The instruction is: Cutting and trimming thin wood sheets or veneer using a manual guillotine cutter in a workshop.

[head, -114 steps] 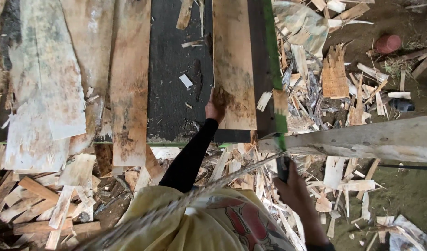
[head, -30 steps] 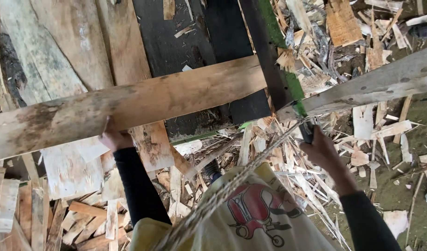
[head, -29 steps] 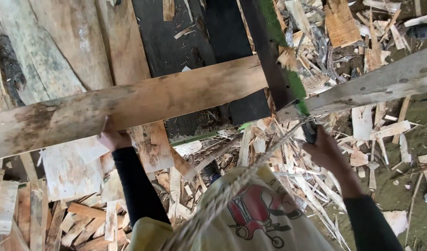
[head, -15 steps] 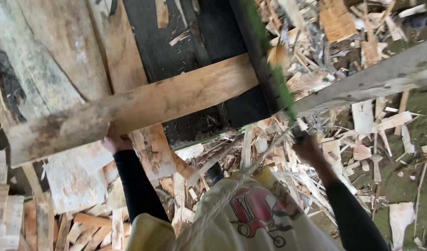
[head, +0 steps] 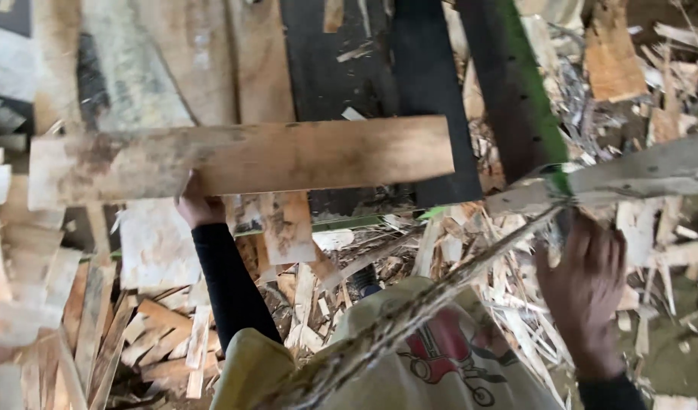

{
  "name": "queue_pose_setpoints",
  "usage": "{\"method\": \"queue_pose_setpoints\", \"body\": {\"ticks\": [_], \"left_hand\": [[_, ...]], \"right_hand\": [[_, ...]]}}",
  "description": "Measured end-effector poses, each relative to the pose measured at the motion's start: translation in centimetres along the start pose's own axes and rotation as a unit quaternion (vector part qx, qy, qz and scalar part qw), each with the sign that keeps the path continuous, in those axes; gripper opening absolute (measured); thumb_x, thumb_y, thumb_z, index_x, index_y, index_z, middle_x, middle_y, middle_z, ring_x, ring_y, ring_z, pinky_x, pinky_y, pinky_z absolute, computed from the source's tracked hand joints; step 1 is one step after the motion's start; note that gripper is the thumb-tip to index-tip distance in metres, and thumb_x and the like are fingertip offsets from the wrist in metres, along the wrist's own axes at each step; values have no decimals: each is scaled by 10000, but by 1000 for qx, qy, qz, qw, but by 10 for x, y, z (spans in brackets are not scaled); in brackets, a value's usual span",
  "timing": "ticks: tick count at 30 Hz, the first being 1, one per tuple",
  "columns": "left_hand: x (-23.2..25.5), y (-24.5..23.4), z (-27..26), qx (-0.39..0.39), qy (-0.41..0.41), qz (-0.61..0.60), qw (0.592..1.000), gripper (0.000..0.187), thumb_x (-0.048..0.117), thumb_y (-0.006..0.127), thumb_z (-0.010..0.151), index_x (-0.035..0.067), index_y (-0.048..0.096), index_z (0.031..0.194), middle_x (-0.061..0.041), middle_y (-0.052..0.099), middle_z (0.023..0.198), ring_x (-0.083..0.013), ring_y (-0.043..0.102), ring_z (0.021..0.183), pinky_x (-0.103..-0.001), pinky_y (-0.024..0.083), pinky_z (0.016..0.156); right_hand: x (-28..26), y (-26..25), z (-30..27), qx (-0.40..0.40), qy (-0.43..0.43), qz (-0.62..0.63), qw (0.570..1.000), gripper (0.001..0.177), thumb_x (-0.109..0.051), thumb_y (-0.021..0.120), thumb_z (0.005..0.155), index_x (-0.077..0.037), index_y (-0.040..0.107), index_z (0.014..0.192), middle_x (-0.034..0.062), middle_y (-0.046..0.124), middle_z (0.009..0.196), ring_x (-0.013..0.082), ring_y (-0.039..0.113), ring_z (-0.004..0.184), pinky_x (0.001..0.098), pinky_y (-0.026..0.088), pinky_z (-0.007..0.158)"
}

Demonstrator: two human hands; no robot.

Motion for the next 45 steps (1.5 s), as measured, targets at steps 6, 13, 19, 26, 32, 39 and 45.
{"method": "queue_pose_setpoints", "body": {"ticks": [6, 13, 19, 26, 32, 39, 45], "left_hand": [[45, 0, 12, -77, 15, 17, 997, 291, 30, 735, 941, -9, 672, 1223, -127, 737, 1073, -264, 734, 905, -362, 602, 647], [83, 107, -36, -146, -54, 62, 986, 478, 30, 697, 948, 23, 542, 1400, -162, 660, 1257, -254, 748, 1007, -364, 672, 748], [36, 268, -129, -308, 181, 263, 896, 724, 40, 677, 935, 95, 340, 1574, -138, 405, 1594, -286, 606, 1250, -407, 555, 986], [-310, 101, -195, -490, -210, -108, 839, 116, 185, 599, 1202, 73, 573, 1214, -81, 583, 968, -215, 579, 974, -458, 485, 1105], [-345, 59, -292, -367, -290, 146, 872, 315, 271, 561, 1133, -15, 581, 1263, -215, 606, 1243, -332, 609, 1168, -458, 539, 1053], [-313, 105, -316, -292, -370, 215, 855, 312, 187, 638, 1024, -21, 584, 1250, -182, 715, 1115, -308, 740, 805, -440, 638, 687], [-369, 94, -307, -303, -344, 194, 867, 362, 108, 688, 1013, -83, 585, 1304, -225, 698, 1073, -301, 733, 764, -442, 618, 633]], "right_hand": [[-72, 74, -45, -42, -110, 116, 986, 516, -322, 607, 897, -185, 534, 1389, 165, 570, 1481, 324, 456, 1482, 511, 355, 1270], [-110, 114, -48, 2, -173, 232, 957, 537, -189, 588, 920, -46, 542, 1435, 212, 579, 1444, 342, 519, 1362, 504, 396, 1169], [-66, 271, -106, -269, 31, 315, 910, 431, -157, 545, 956, -172, 640, 1376, 86, 744, 1198, 219, 683, 885, 344, 566, 821], [-67, 336, -62, -326, 230, 764, 508, 333, -251, 620, 978, -10, 650, 1205, 143, 695, 1116, 248, 694, 949, 441, 567, 870], [-85, 259, -17, -365, 289, 764, 447, 407, -181, 725, 873, 3, 598, 1212, 156, 749, 1044, 293, 752, 914, 508, 645, 795], [-43, 269, -50, -292, 236, 792, 482, 524, -193, 716, 943, 55, 525, 1363, 204, 645, 1243, 312, 668, 1127, 477, 562, 1029], [56, 195, -50, -213, 254, 834, 441, 639, -389, 588, 952, -17, 460, 1456, 226, 575, 1414, 351, 650, 1222, 502, 548, 1051]]}}
Point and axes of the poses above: each hand's wrist, its own z-axis towards the middle knuckle, its own y-axis out of the palm, x = y × z, the point moved 6 cm from there along z, towards the middle knuckle
